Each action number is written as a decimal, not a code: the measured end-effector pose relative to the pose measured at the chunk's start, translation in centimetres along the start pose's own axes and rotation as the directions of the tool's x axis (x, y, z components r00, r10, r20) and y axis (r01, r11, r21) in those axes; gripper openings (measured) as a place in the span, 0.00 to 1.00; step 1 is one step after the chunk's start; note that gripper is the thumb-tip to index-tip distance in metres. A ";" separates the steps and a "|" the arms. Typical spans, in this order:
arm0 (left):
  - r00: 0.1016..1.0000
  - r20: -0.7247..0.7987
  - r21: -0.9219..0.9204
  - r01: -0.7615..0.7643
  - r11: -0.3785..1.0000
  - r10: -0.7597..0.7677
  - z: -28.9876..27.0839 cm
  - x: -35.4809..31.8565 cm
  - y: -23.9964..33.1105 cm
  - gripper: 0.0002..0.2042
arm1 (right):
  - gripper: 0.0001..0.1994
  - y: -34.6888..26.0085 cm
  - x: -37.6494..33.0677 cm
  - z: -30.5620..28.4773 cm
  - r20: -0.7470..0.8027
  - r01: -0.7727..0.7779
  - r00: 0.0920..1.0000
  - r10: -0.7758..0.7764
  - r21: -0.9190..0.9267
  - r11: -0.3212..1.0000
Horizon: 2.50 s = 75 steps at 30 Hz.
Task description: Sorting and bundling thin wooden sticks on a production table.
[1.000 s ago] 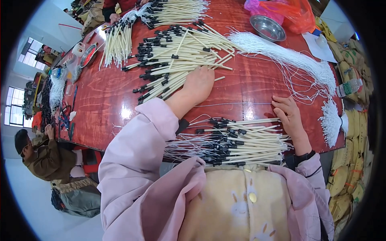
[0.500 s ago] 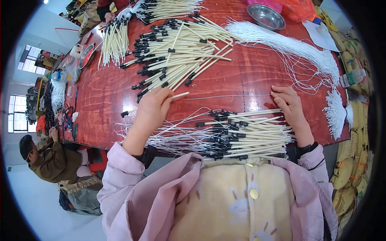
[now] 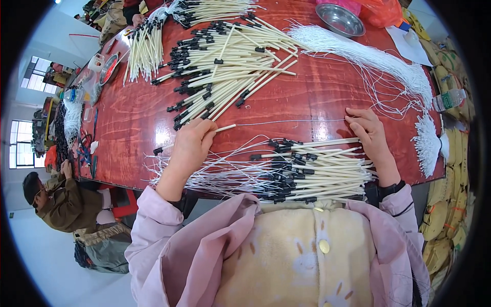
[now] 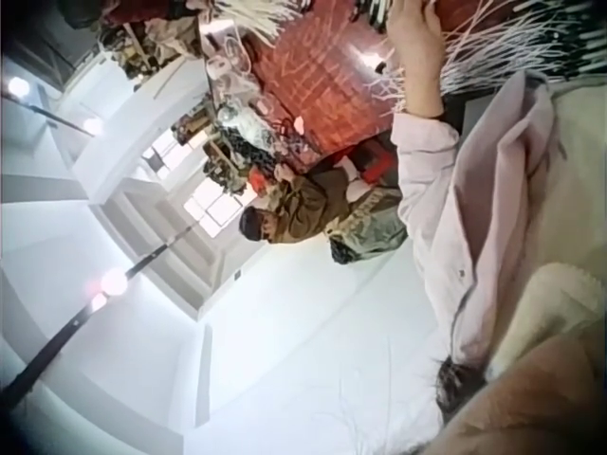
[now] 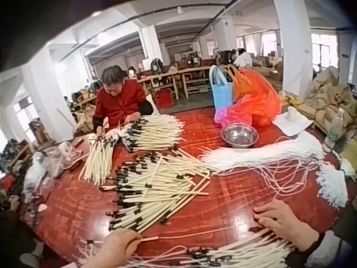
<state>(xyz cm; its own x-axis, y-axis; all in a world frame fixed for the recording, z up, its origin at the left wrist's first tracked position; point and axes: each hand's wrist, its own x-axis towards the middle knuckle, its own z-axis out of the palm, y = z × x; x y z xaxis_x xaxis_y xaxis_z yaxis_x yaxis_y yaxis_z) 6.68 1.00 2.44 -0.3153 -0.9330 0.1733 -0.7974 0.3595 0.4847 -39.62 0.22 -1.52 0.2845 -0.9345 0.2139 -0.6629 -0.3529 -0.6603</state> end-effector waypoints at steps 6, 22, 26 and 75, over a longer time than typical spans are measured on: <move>1.000 0.007 -0.010 0.000 1.000 0.000 0.2 0.2 -0.1 0.05 | 0.12 0.3 -0.1 0.3 0.007 -0.015 1.000 0.015 0.006 1.000; 0.967 0.179 0.092 -0.200 0.975 0.182 6.0 5.6 3.4 0.04 | 0.19 -1.7 0.6 0.0 0.214 0.147 0.970 -0.116 -0.137 0.980; 0.884 0.254 0.101 -0.427 0.898 0.392 11.1 10.6 9.1 0.06 | 0.24 -4.2 2.0 1.5 0.306 0.233 0.934 -0.183 -0.134 0.963; 0.853 0.241 0.176 -0.507 0.844 0.463 7.8 7.5 5.8 0.08 | 0.12 -3.4 5.3 2.3 0.180 0.266 0.956 -0.230 -0.212 0.940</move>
<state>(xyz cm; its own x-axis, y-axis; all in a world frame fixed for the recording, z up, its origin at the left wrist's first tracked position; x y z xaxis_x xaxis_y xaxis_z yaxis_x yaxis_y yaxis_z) -4.35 -3.76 -0.11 -0.7619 -0.6261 0.1660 -0.6033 0.7792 0.1699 -34.23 -3.37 0.18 0.5493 -0.8043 0.2265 -0.6945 -0.5902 -0.4115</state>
